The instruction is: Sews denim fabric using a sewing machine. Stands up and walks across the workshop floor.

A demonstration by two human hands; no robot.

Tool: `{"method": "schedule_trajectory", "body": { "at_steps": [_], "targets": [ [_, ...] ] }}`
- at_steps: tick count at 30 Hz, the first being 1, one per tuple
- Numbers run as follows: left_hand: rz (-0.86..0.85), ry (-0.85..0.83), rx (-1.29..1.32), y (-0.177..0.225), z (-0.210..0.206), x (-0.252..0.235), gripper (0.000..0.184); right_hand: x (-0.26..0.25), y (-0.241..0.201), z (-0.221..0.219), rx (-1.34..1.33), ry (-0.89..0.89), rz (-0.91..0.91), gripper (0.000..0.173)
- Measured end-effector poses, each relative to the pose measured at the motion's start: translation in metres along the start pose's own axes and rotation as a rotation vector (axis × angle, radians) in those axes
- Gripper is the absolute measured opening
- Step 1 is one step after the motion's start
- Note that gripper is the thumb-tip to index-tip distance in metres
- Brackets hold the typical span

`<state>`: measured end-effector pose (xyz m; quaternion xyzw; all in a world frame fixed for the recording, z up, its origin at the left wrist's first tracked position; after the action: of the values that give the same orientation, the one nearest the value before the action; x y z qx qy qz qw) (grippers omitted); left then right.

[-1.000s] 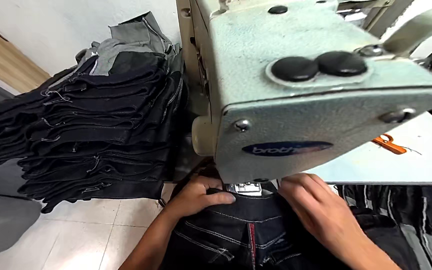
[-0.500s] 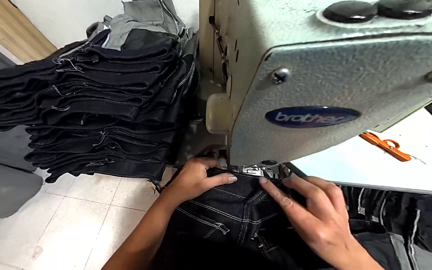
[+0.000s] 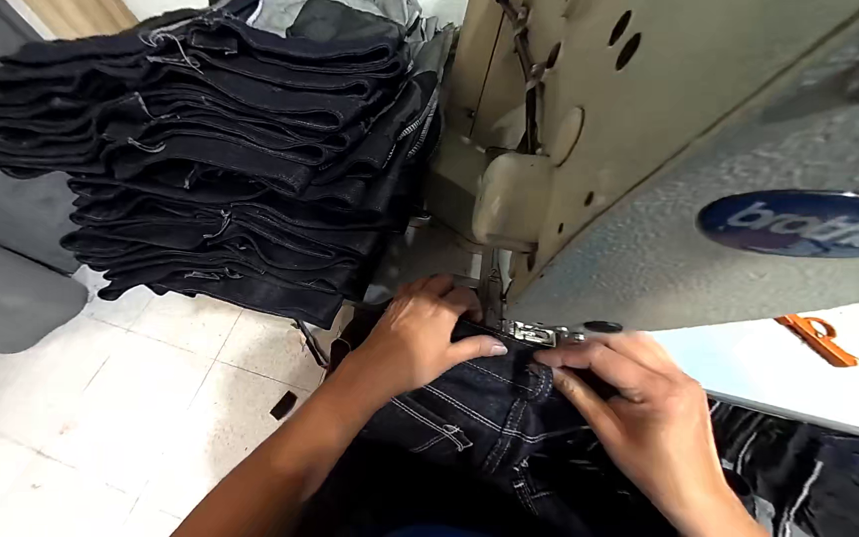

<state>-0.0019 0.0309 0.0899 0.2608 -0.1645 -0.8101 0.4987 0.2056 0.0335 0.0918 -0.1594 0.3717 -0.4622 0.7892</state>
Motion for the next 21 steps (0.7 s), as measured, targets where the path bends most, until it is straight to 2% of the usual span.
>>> {"method": "schedule_trajectory", "body": {
  "at_steps": [2, 3, 4, 7, 9, 11, 14, 16, 18, 20, 21],
  "targets": [
    [-0.031, 0.184, -0.159, 0.022, 0.007, 0.010, 0.043, -0.002, -0.002, 0.000, 0.050, 0.031, 0.042, 0.019],
    [-0.017, 0.222, -0.150, 0.034, 0.007, 0.016, 0.037, -0.003, -0.001, 0.000, 0.057, 0.020, 0.048, 0.019],
    [0.021, 0.204, -0.043, 0.044, 0.002, 0.023, 0.030, -0.004, 0.000, -0.001, 0.053, 0.011, 0.055, 0.019],
    [0.144, 0.110, 0.523, 0.059, -0.026, 0.038, 0.029, -0.004, 0.000, -0.001, 0.042, 0.034, 0.079, 0.020],
    [0.243, 0.180, 0.793, 0.055, -0.037, 0.040, 0.022, -0.002, -0.002, -0.003, 0.045, 0.084, 0.105, 0.017],
    [0.304, 0.244, 0.903, 0.049, -0.041, 0.040, 0.021, 0.002, -0.005, -0.005, 0.051, 0.131, 0.131, 0.015],
    [0.322, 0.295, 0.897, 0.046, -0.044, 0.039, 0.016, 0.006, -0.009, -0.006, 0.090, 0.115, 0.193, 0.015],
    [0.369, 0.302, 0.916, 0.046, -0.046, 0.038, 0.010, 0.010, -0.010, -0.006, 0.152, 0.044, 0.236, 0.025],
    [0.423, 0.248, 0.926, 0.047, -0.046, 0.037, 0.014, 0.013, -0.007, -0.003, 0.186, -0.006, 0.232, 0.035],
    [0.320, 0.185, 0.763, 0.048, -0.042, 0.035, 0.020, 0.013, -0.002, -0.001, 0.176, -0.040, 0.207, 0.039],
    [0.183, 0.205, 0.546, 0.049, -0.039, 0.035, 0.023, 0.012, 0.001, 0.000, 0.167, -0.051, 0.193, 0.041]
  ]
}}
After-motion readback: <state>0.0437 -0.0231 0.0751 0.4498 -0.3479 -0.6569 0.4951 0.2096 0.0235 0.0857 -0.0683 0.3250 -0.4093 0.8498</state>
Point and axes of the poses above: each hand's wrist, its own x-axis away from the middle knuckle, its own z-axis out of the back of the hand, y = z × x, the point moved 6 cm from there along -x, towards the middle knuckle, and after that the axes turned 11 degrees about -z, right-handed, at the moved point
